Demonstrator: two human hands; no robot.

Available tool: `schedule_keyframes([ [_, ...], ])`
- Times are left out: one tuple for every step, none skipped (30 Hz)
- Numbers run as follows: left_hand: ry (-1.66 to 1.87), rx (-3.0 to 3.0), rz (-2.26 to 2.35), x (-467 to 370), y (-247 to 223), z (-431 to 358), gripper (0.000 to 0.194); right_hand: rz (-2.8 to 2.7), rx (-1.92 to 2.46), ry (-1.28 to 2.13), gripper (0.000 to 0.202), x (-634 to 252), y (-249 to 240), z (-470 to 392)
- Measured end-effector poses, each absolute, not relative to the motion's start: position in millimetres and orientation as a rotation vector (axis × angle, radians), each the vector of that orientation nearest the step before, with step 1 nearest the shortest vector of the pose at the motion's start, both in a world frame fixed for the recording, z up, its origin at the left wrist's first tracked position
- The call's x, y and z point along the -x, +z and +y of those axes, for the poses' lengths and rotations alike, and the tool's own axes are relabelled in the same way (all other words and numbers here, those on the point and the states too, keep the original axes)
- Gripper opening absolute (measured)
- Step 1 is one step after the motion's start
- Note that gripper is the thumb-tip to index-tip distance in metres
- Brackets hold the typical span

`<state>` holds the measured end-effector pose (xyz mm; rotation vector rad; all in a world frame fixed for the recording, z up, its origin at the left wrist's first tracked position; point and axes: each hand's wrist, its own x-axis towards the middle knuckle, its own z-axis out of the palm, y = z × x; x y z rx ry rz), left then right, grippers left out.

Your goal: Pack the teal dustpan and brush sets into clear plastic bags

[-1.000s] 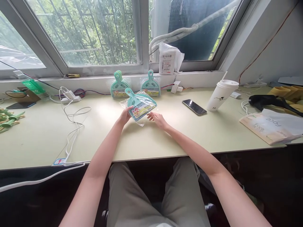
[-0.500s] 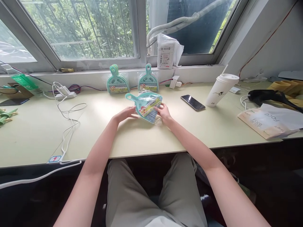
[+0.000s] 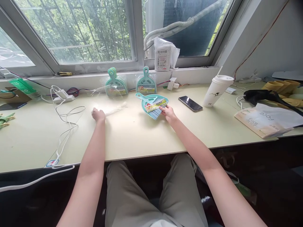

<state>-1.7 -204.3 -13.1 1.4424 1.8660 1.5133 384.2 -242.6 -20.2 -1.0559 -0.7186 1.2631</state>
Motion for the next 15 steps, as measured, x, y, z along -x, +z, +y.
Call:
schedule_keyframes([
  [1.582, -1.433, 1.986, 1.3, -11.4, -206.5, 0.052, -0.709, 1.061, 1.263, 0.025, -383.3, -21.0, -243.0],
  [1.664, -1.397, 2.092, -3.7, -9.1, -208.5, 0.056, -0.706, 1.061, 1.267, 0.025, -381.0, -21.4, -243.9],
  [1.741, -1.367, 2.160, -13.1, -6.4, -209.9, 0.056, -0.710, 1.054, 1.276, 0.024, -377.5, -21.5, -245.5],
  [1.777, -1.405, 2.150, -26.3, -3.7, -210.6, 0.053, -0.720, 1.039, 1.287, 0.024, -373.1, -21.3, -247.4],
  [1.764, -1.469, 2.040, -42.3, -1.9, -210.6, 0.046, -0.735, 1.021, 1.299, 0.023, -368.0, -21.0, -249.7],
  [1.682, -1.522, 1.848, -60.0, -1.3, -210.1, 0.039, -0.751, 1.007, 1.311, 0.022, -362.7, -20.7, -252.1],
  [1.525, -1.515, 1.643, -77.8, -2.4, -209.4, 0.036, -0.770, 0.997, 1.322, 0.020, -357.7, -20.4, -254.4],
  [1.341, -1.453, 1.467, -94.5, -5.2, -208.7, 0.038, -0.789, 0.994, 1.331, 0.019, -353.3, -20.2, -256.4],
  [1.178, -1.398, 1.313, -108.8, -9.6, -208.3, 0.041, -0.805, 0.999, 1.337, 0.016, -349.9, -20.0, -257.9],
  [1.064, -1.386, 1.163, -120.1, -15.1, -208.2, 0.043, -0.821, 1.010, 1.340, 0.014, -347.7, -19.6, -259.0],
  [1.025, -1.351, 1.069, -127.8, -20.9, -208.3, 0.046, -0.840, 1.026, 1.345, 0.011, -346.8, -19.0, -259.7],
  [1.023, -1.315, 1.004, -132.1, -26.5, -208.4, 0.051, -0.870, 1.052, 1.362, 0.008, -347.0, -18.1, -259.8],
  [1.062, -1.273, 0.976, -133.4, -31.3, -208.2, 0.052, -0.914, 1.086, 1.396, 0.005, -347.9, -16.9, -259.7],
  [1.121, -1.229, 0.976, -132.3, -34.8, -207.6, 0.050, -0.969, 1.127, 1.444, 0.005, -349.4, -15.5, -259.2],
  [1.182, -1.192, 0.992, -129.6, -36.9, -206.4, 0.046, -1.025, 1.164, 1.496, 0.008, -351.2, -13.8, -258.6],
])
